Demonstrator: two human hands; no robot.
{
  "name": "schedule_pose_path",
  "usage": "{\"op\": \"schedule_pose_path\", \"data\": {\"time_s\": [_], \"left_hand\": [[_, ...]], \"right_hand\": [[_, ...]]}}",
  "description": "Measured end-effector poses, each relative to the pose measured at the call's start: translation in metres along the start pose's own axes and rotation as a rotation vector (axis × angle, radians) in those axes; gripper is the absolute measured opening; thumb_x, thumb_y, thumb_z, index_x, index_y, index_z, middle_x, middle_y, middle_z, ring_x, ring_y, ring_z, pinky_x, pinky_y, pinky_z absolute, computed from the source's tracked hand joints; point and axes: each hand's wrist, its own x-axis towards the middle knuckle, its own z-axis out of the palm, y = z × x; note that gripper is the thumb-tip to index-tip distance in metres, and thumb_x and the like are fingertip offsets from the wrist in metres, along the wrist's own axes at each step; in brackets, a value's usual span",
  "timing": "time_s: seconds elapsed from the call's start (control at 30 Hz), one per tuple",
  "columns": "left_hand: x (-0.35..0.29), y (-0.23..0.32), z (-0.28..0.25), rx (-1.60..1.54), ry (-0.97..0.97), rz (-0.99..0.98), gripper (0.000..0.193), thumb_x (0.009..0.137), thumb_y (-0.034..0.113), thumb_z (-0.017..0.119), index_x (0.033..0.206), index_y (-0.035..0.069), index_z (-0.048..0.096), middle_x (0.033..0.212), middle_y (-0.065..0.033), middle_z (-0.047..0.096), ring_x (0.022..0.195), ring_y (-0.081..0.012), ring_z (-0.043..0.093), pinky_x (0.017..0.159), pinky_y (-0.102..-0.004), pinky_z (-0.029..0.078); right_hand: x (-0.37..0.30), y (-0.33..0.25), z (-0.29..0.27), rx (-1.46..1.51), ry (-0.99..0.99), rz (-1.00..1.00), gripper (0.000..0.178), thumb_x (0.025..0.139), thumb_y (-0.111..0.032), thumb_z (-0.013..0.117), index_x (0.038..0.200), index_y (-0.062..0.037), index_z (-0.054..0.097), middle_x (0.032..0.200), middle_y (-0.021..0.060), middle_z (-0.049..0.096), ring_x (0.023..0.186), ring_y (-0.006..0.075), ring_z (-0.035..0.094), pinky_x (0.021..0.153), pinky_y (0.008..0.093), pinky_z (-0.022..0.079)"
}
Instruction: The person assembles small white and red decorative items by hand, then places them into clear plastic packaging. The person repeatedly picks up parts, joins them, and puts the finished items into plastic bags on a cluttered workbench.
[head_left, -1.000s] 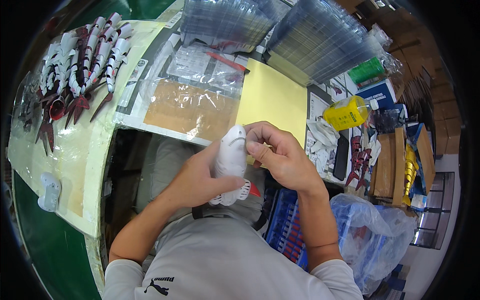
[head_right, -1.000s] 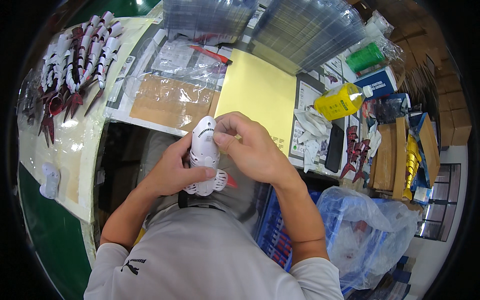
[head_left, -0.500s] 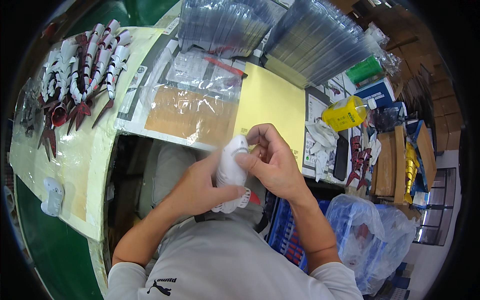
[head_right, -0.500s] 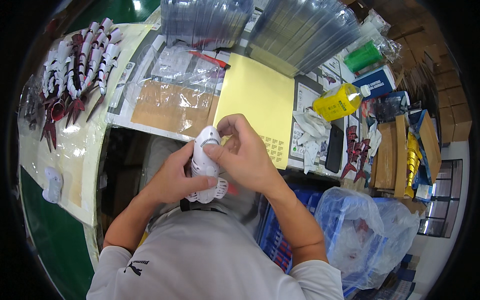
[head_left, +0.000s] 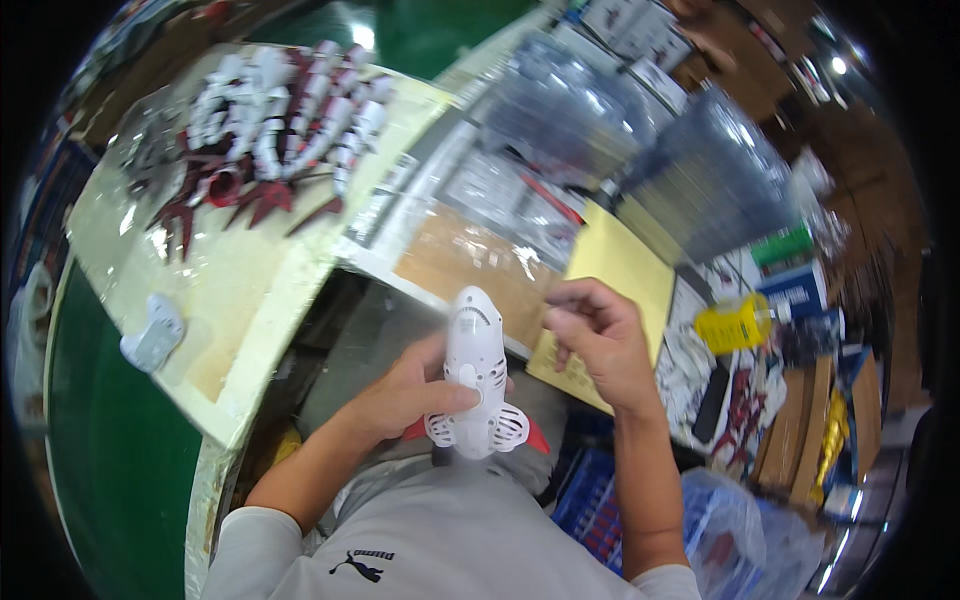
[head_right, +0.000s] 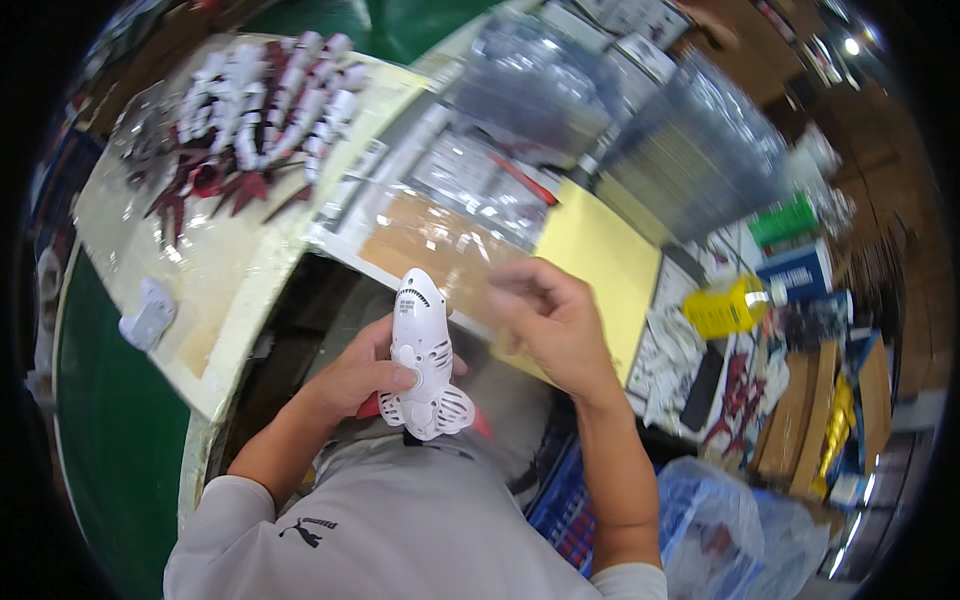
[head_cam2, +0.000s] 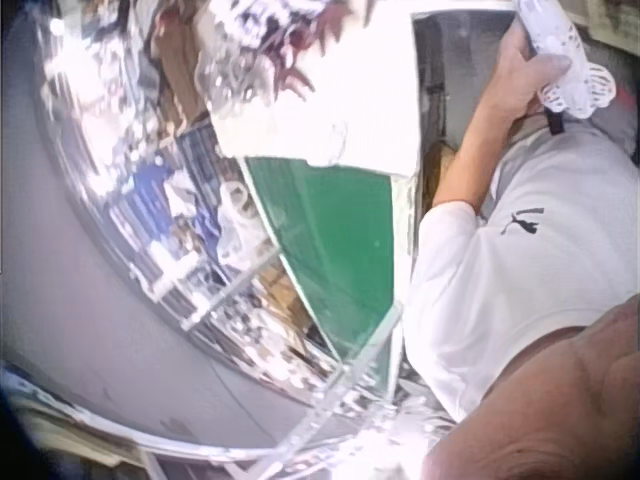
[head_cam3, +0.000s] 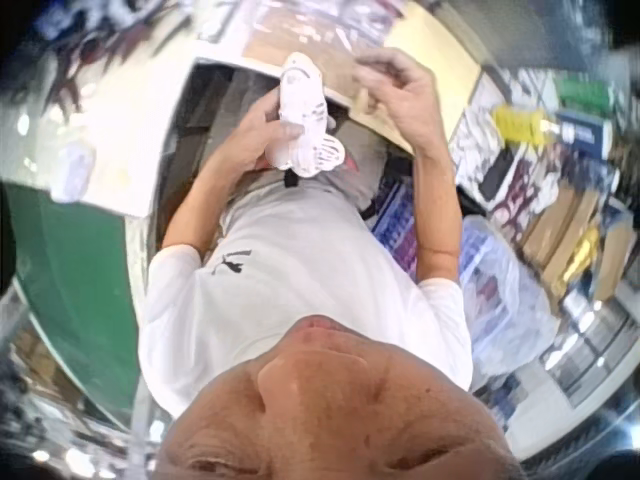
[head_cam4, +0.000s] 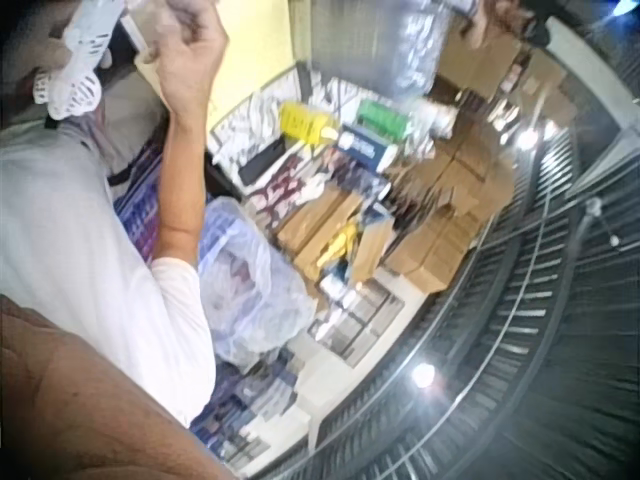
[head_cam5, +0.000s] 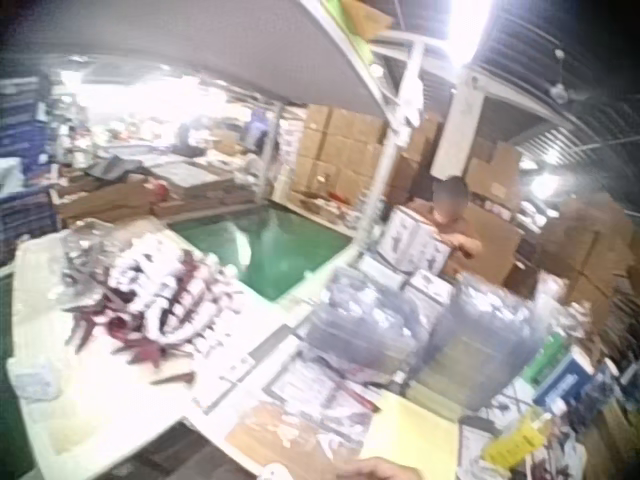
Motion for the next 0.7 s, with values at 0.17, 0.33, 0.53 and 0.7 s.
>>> {"op": "schedule_pose_path", "data": {"time_s": [0.17, 0.33, 0.53, 0.7], "left_hand": [[-0.032, 0.013, -0.027, -0.256, 0.146, 0.266, 0.06, 0.094, 0.013, 0.059, 0.148, -0.006, 0.042, 0.132, -0.0284, 0.066, 0.119, -0.0372, 0.07, 0.104, -0.0485, 0.058], [-0.066, 0.019, -0.045, -0.174, 0.385, 0.383, 0.083, 0.091, 0.029, 0.068, 0.159, 0.0, 0.033, 0.123, -0.0285, 0.067, 0.111, -0.0347, 0.072, 0.095, -0.0476, 0.062], [-0.089, 0.017, -0.053, -0.239, 0.449, 0.43, 0.08, 0.088, 0.023, 0.068, 0.157, 0.0, 0.035, 0.121, -0.0284, 0.068, 0.108, -0.0359, 0.073, 0.094, -0.05, 0.063], [-0.099, 0.016, -0.062, -0.263, 0.465, 0.463, 0.08, 0.087, 0.024, 0.069, 0.155, -0.001, 0.036, 0.122, -0.0288, 0.067, 0.107, -0.0357, 0.073, 0.094, -0.05, 0.063]], "right_hand": [[0.061, -0.054, 0.034, -0.514, -0.059, -0.34, 0.018, 0.098, -0.015, 0.072, 0.094, 0.0023, 0.071, 0.076, 0.0021, 0.068, 0.066, 0.0057, 0.058, 0.056, 0.0239, 0.046], [0.192, -0.062, 0.097, -0.823, -0.076, -0.575, 0.032, 0.091, -0.017, 0.072, 0.115, 0.0027, 0.072, 0.078, 0.0132, 0.069, 0.068, 0.0178, 0.065, 0.063, 0.0338, 0.053], [0.3, -0.032, 0.136, -0.663, -0.241, 0.029, 0.065, 0.089, -0.029, 0.079, 0.145, -0.0032, 0.058, 0.094, 0.0112, 0.074, 0.079, 0.0227, 0.072, 0.061, 0.0388, 0.061], [0.298, -0.044, 0.128, -0.619, -0.361, 0.117, 0.058, 0.09, -0.031, 0.082, 0.137, -0.0039, 0.062, 0.094, 0.0069, 0.073, 0.081, 0.0185, 0.069, 0.067, 0.0327, 0.06]]}}
